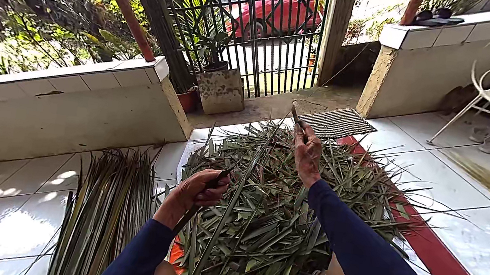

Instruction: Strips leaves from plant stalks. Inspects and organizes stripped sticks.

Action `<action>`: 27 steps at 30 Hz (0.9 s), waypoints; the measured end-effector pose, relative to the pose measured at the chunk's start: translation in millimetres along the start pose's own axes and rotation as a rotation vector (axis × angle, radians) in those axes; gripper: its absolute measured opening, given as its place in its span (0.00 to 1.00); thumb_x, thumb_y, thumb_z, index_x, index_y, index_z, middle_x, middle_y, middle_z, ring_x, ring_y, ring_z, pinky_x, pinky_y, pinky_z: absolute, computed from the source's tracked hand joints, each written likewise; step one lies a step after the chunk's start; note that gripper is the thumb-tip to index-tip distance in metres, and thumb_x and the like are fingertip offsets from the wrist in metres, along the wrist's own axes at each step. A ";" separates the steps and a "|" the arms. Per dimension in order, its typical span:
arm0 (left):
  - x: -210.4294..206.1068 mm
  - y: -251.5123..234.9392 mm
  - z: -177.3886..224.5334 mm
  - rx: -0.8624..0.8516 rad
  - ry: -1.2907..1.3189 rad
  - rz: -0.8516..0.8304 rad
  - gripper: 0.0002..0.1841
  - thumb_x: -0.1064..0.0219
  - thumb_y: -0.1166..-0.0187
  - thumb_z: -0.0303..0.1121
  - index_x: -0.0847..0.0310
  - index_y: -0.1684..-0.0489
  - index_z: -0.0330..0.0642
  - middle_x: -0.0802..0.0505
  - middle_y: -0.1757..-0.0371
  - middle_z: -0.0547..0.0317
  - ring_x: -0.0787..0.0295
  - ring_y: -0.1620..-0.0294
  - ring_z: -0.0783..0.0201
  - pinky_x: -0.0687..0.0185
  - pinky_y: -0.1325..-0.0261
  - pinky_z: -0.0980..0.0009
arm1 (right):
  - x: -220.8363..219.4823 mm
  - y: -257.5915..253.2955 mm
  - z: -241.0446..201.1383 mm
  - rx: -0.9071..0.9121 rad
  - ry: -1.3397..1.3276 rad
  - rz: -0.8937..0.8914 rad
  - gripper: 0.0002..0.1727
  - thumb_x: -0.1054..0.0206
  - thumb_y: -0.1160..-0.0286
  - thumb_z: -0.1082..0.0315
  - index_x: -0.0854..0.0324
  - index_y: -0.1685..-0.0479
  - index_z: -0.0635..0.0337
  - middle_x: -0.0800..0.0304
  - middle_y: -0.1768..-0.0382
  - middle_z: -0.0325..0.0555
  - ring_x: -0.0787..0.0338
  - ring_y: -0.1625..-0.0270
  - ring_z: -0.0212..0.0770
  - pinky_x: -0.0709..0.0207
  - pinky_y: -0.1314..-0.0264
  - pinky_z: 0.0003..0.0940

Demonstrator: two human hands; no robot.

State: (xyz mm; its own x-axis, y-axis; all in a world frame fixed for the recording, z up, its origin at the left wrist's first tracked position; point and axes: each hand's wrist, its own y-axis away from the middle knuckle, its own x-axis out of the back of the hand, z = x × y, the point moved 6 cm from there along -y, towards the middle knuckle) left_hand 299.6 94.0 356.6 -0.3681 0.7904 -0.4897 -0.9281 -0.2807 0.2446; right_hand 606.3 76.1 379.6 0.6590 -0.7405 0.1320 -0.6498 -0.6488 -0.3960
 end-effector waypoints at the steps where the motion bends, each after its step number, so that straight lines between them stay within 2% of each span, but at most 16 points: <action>1: 1.2 0.6 0.3 -0.003 -0.005 0.014 0.17 0.55 0.10 0.41 0.26 0.69 0.49 0.32 0.86 0.71 0.40 0.94 0.77 0.41 0.92 0.82 | 4.1 -1.9 3.0 -0.009 0.010 0.029 0.21 0.44 0.08 0.51 0.16 0.28 0.47 0.14 0.67 0.46 0.18 0.69 0.44 0.22 0.61 0.48; 8: 1.8 -5.2 -0.8 0.008 -0.027 0.044 0.17 0.55 0.09 0.42 0.26 0.70 0.49 0.32 0.86 0.71 0.40 0.94 0.77 0.42 0.93 0.83 | 29.9 -9.5 19.6 -0.056 0.001 0.085 0.23 0.47 0.07 0.51 0.19 0.26 0.51 0.16 0.66 0.47 0.19 0.68 0.45 0.24 0.60 0.48; 13: -0.8 -9.2 -1.2 0.016 -0.046 0.051 0.17 0.55 0.10 0.42 0.26 0.69 0.50 0.31 0.86 0.71 0.40 0.94 0.78 0.42 0.92 0.83 | 20.1 5.4 13.3 -0.053 0.052 -0.011 0.24 0.47 0.08 0.47 0.16 0.30 0.52 0.15 0.67 0.49 0.18 0.66 0.47 0.24 0.58 0.52; 16: -2.7 -12.6 -1.0 0.004 -0.073 0.076 0.18 0.56 0.09 0.42 0.26 0.69 0.50 0.32 0.86 0.71 0.41 0.94 0.78 0.43 0.92 0.83 | 19.8 6.9 11.8 -0.080 0.060 -0.027 0.25 0.41 0.12 0.43 0.15 0.36 0.53 0.16 0.68 0.48 0.18 0.66 0.47 0.24 0.59 0.53; 18: -3.0 -15.6 1.2 -0.032 -0.132 0.147 0.19 0.55 0.07 0.43 0.25 0.68 0.48 0.30 0.85 0.71 0.41 0.93 0.78 0.43 0.92 0.83 | 17.6 8.8 11.1 -0.094 0.036 -0.093 0.25 0.37 0.16 0.42 0.14 0.44 0.55 0.14 0.66 0.48 0.15 0.64 0.46 0.22 0.58 0.52; 19: -3.1 -18.1 3.5 -0.063 -0.185 0.204 0.20 0.54 0.06 0.44 0.24 0.67 0.46 0.30 0.84 0.70 0.41 0.93 0.77 0.44 0.92 0.82 | 14.1 12.1 9.0 -0.092 0.005 -0.157 0.23 0.35 0.17 0.42 0.14 0.48 0.54 0.15 0.67 0.46 0.18 0.67 0.44 0.24 0.63 0.48; 22: -7.3 -27.1 6.9 -0.133 -0.345 0.384 0.20 0.51 0.05 0.45 0.22 0.65 0.42 0.28 0.84 0.67 0.39 0.92 0.75 0.42 0.91 0.81 | -7.4 34.0 -2.4 -0.069 -0.060 -0.380 0.20 0.34 0.17 0.45 0.11 0.50 0.51 0.19 0.74 0.41 0.25 0.77 0.37 0.30 0.73 0.37; 24: -12.4 -32.5 7.0 -0.152 -0.423 0.451 0.19 0.50 0.05 0.44 0.21 0.62 0.41 0.25 0.82 0.65 0.37 0.91 0.75 0.41 0.89 0.81 | -25.6 53.7 -11.1 -0.063 -0.068 -0.513 0.20 0.35 0.17 0.43 0.10 0.50 0.50 0.17 0.75 0.39 0.24 0.78 0.34 0.29 0.75 0.32; 27: -18.7 -41.8 6.2 -0.179 -0.526 0.482 0.19 0.47 0.06 0.44 0.18 0.58 0.38 0.20 0.80 0.62 0.32 0.90 0.73 0.37 0.89 0.80 | -40.8 69.6 -18.9 -0.045 -0.045 -0.567 0.20 0.34 0.17 0.44 0.12 0.58 0.52 0.16 0.77 0.38 0.22 0.78 0.34 0.30 0.73 0.33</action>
State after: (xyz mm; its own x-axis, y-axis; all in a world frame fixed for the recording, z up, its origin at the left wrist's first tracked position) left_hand 345.6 94.4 360.7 -0.7039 0.7009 0.1152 -0.6816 -0.7121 0.1684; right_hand 527.0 57.8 363.8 0.9242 -0.2666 0.2733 -0.2045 -0.9502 -0.2354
